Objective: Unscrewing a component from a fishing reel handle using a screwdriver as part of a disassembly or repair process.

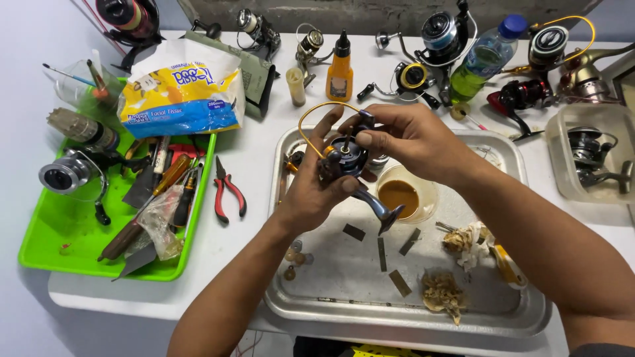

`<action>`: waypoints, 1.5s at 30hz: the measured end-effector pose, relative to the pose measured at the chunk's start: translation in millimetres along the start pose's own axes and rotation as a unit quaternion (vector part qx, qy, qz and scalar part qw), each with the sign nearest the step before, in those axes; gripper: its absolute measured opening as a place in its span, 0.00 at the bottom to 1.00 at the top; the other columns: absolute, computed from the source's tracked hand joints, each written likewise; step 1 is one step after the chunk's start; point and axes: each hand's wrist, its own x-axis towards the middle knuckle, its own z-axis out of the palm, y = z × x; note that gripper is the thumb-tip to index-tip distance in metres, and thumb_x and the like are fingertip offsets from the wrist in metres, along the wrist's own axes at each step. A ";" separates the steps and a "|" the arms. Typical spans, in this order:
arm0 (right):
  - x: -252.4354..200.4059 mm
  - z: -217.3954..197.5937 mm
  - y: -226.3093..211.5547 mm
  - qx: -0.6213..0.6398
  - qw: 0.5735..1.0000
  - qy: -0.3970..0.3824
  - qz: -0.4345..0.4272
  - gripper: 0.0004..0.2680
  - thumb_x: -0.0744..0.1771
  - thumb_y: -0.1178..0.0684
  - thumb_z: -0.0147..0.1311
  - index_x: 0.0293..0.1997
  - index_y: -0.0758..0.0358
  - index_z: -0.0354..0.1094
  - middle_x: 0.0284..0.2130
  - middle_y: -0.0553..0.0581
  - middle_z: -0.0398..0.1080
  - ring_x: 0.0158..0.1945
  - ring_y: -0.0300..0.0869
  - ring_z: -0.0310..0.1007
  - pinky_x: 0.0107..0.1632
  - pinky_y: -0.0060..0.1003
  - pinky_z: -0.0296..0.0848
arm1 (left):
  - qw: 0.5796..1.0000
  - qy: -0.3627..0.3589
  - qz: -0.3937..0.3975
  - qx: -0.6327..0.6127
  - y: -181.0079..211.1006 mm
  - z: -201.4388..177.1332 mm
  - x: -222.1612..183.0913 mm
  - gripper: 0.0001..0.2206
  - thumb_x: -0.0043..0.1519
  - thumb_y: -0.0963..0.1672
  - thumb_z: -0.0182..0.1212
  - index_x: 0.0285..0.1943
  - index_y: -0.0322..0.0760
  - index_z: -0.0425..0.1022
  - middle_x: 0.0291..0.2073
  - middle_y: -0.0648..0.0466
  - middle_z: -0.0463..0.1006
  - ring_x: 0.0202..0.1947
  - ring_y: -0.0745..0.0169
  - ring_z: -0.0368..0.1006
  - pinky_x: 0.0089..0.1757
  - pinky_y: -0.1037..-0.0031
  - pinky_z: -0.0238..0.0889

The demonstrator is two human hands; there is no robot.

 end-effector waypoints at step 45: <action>-195.6 -103.1 66.4 -0.555 0.781 0.230 -0.170 0.05 0.73 0.72 0.53 0.47 0.85 0.77 0.41 0.77 0.76 0.45 0.62 0.75 0.52 0.53 0.72 | 0.969 -0.073 -0.038 -0.232 -9.8 -3.5 -29.9 0.34 0.65 0.46 0.69 0.75 0.46 0.49 0.72 0.33 0.54 0.63 0.41 0.68 0.54 0.47 0.75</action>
